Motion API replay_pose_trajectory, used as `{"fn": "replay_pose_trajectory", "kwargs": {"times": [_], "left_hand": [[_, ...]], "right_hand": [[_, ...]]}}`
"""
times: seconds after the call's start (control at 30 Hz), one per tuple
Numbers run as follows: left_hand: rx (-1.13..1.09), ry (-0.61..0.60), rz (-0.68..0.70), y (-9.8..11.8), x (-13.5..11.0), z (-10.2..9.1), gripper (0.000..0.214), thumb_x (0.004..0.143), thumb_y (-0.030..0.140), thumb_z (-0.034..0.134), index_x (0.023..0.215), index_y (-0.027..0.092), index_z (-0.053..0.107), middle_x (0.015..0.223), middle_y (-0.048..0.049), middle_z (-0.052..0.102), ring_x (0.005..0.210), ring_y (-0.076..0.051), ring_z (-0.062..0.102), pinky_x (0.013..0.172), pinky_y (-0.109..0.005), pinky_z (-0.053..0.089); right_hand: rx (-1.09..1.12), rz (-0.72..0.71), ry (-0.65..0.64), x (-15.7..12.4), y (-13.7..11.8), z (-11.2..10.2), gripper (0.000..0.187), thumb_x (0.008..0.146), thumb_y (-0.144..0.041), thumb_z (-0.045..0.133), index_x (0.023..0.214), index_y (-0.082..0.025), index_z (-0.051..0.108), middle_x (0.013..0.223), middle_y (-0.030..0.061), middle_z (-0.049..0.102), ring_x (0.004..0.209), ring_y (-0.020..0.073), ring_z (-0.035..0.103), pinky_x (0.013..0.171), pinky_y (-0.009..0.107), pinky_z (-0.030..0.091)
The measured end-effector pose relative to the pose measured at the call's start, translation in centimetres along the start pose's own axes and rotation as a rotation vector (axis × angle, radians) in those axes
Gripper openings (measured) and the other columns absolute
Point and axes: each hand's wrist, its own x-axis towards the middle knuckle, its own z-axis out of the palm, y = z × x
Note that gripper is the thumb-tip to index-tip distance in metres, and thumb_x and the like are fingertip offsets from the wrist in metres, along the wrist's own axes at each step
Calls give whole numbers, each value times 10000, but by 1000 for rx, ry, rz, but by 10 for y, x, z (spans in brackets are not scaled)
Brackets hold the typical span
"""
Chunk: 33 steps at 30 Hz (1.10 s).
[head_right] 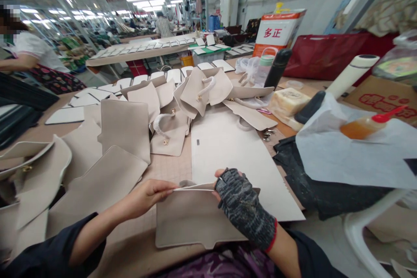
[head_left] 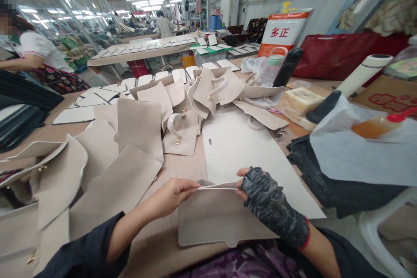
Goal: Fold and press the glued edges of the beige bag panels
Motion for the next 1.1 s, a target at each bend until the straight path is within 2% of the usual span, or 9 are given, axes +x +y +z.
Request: {"fn": "replay_pose_trajectory", "kwargs": {"times": [0.13,0.23,0.43,0.6,0.73,0.87,1.0,1.07,1.1], "left_hand": [[224,-49,46,12,1,-2,273,901,283,439,1039,215,666,964,-28,715,862,-182,650,761,-212,441],[360,-61,69,23,9,6,282,903,266,432,1089,219,638,1003,-51,708,885,-211,656,762,-245,455],[389,-61,153,35,29,27,289,919,251,396,1075,216,637,948,-47,718,835,-181,665,735,-233,479],[391,-44,164,32,33,28,305,928,255,374,1009,193,661,896,-52,719,794,-166,662,715,-219,475],[402,-51,169,29,33,23,297,921,244,380,982,193,667,859,-46,716,770,-159,656,699,-209,466],[427,-81,175,29,35,19,285,907,222,391,952,195,670,839,-39,714,755,-157,652,681,-203,455],[463,-110,151,27,36,15,278,889,202,401,885,191,679,814,-35,715,727,-154,647,650,-198,442],[470,-116,132,25,37,13,273,885,203,406,878,190,679,813,-32,717,725,-153,646,647,-197,437],[474,-121,124,24,37,11,270,885,204,408,879,190,678,811,-31,716,727,-154,646,646,-197,434]], "right_hand": [[-7,-13,-3,6,-4,1,285,936,-283,367,851,-152,607,784,100,659,709,228,613,613,371,519],[-30,-13,-25,9,-8,-1,323,942,-294,352,808,-153,609,698,79,634,619,214,590,538,346,499],[-52,0,-30,9,-13,-1,359,944,-288,321,787,-155,615,688,78,626,631,233,588,549,368,493],[-24,8,-48,9,-12,-1,351,930,-294,333,767,-157,613,672,87,621,606,235,587,529,374,490],[113,-12,-23,6,-11,-6,269,919,-282,383,854,-157,612,770,94,662,686,222,627,618,354,534],[371,-20,-78,0,-7,-17,203,887,-259,461,1001,-138,577,978,128,664,904,229,634,788,344,537],[619,194,-163,-5,5,-31,346,860,-247,512,1194,-170,464,1003,99,652,856,180,646,759,304,546],[570,240,-179,-9,14,-35,347,858,-238,517,1196,-173,471,1018,100,649,885,187,640,785,325,539],[496,199,-168,-11,18,-35,313,859,-249,516,1161,-165,508,1014,109,652,907,207,635,799,349,535]]}}
